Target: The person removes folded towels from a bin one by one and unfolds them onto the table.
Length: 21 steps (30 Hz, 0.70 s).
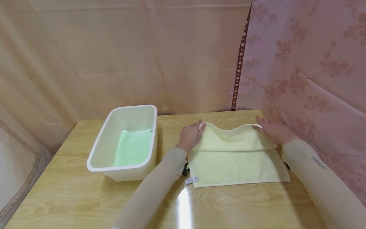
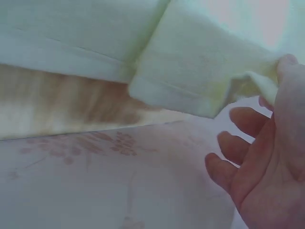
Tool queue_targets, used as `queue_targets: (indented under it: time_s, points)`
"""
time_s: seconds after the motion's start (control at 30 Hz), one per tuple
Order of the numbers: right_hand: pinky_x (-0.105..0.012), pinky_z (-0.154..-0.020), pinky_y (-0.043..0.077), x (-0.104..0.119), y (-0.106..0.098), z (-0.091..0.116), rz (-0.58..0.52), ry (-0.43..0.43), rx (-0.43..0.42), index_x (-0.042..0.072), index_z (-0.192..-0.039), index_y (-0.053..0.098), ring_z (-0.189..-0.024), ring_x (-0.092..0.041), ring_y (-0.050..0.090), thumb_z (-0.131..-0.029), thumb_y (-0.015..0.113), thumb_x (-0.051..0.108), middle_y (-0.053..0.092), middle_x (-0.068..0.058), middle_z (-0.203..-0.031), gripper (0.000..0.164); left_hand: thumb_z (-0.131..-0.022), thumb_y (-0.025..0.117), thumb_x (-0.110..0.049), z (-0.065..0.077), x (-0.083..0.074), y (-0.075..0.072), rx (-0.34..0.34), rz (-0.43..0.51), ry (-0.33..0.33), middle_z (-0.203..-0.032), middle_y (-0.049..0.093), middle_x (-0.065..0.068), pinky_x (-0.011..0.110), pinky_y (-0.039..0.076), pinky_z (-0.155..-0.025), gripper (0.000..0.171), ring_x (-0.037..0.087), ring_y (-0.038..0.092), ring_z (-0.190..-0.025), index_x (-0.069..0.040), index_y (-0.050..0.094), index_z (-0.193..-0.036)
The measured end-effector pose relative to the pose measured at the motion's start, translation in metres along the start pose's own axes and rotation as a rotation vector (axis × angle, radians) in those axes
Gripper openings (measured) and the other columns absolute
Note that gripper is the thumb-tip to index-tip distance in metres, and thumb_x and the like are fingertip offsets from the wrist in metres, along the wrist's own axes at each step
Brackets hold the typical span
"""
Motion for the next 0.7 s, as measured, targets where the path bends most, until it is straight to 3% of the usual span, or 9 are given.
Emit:
queue_targets:
  time_s: [0.03, 0.2, 0.33, 0.47, 0.53, 0.7]
  points:
    - [-0.073, -0.109, 0.014, -0.002, -0.008, -0.004, -0.056, -0.010, -0.048, 0.001, -0.158, 0.027, -0.140, -0.063, 0.015, -0.111, 0.022, 0.049, 0.014, -0.041, -0.157, 0.067, -0.110, 0.014, -0.051, -0.006, 0.001, 0.001, -0.010, -0.018, -0.015, -0.129, 0.069, 0.004, 0.046, 0.050, -0.099, 0.063, 0.025, 0.068, -0.110, -0.018, 0.049, -0.151]
    - [-0.070, -0.112, 0.016, -0.007, -0.028, -0.022, 0.150, -0.022, -0.149, -0.002, -0.159, 0.024, -0.142, -0.058, 0.019, -0.111, 0.034, 0.041, 0.018, -0.037, -0.158, 0.064, -0.110, 0.018, -0.052, -0.027, 0.006, -0.003, -0.078, -0.078, -0.073, -0.133, 0.067, 0.005, 0.048, 0.047, -0.102, 0.060, 0.028, 0.065, -0.116, -0.019, 0.050, -0.149]
    - [-0.073, -0.111, 0.006, -0.010, -0.041, -0.031, 0.047, 0.052, -0.245, -0.002, -0.160, 0.011, -0.144, -0.060, 0.010, -0.108, 0.024, 0.058, 0.014, -0.040, -0.157, 0.081, -0.110, 0.022, -0.052, -0.035, 0.014, -0.019, -0.181, -0.100, -0.102, -0.133, 0.066, 0.006, 0.051, 0.044, -0.104, 0.058, 0.031, 0.060, -0.124, -0.019, 0.053, -0.146]
    - [-0.077, -0.107, 0.013, -0.013, -0.046, -0.031, 0.023, 0.078, -0.286, -0.001, -0.160, 0.008, -0.140, -0.064, 0.010, -0.108, 0.017, 0.057, 0.016, -0.042, -0.155, 0.078, -0.110, 0.025, -0.052, -0.038, 0.015, -0.027, -0.253, -0.147, -0.090, -0.130, 0.068, 0.007, 0.051, 0.047, -0.100, 0.057, 0.033, 0.061, -0.123, -0.018, 0.055, -0.145]
    - [-0.078, -0.105, 0.017, -0.015, -0.045, -0.032, 0.005, 0.072, -0.296, -0.002, -0.159, 0.007, -0.139, -0.066, 0.011, -0.109, 0.017, 0.055, 0.016, -0.043, -0.154, 0.076, -0.110, 0.025, -0.052, -0.039, 0.016, -0.025, -0.253, -0.186, -0.086, -0.128, 0.069, 0.007, 0.050, 0.048, -0.098, 0.056, 0.033, 0.062, -0.121, -0.019, 0.056, -0.144]
    - [-0.079, -0.105, 0.014, -0.027, -0.029, -0.043, -0.079, 0.095, -0.271, 0.002, -0.161, -0.003, -0.139, -0.067, 0.002, -0.106, 0.017, 0.061, 0.009, -0.042, -0.156, 0.083, -0.108, 0.023, -0.056, -0.039, 0.022, -0.011, -0.165, -0.256, -0.096, -0.130, 0.068, 0.008, 0.049, 0.048, -0.099, 0.057, 0.033, 0.061, -0.122, -0.023, 0.055, -0.143]
Point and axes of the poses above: each hand's wrist, its own z-axis away from the middle knuckle, its own y-axis out of the palm, x = y × z, the point moved 10 cm from there along -z, towards the middle knuckle
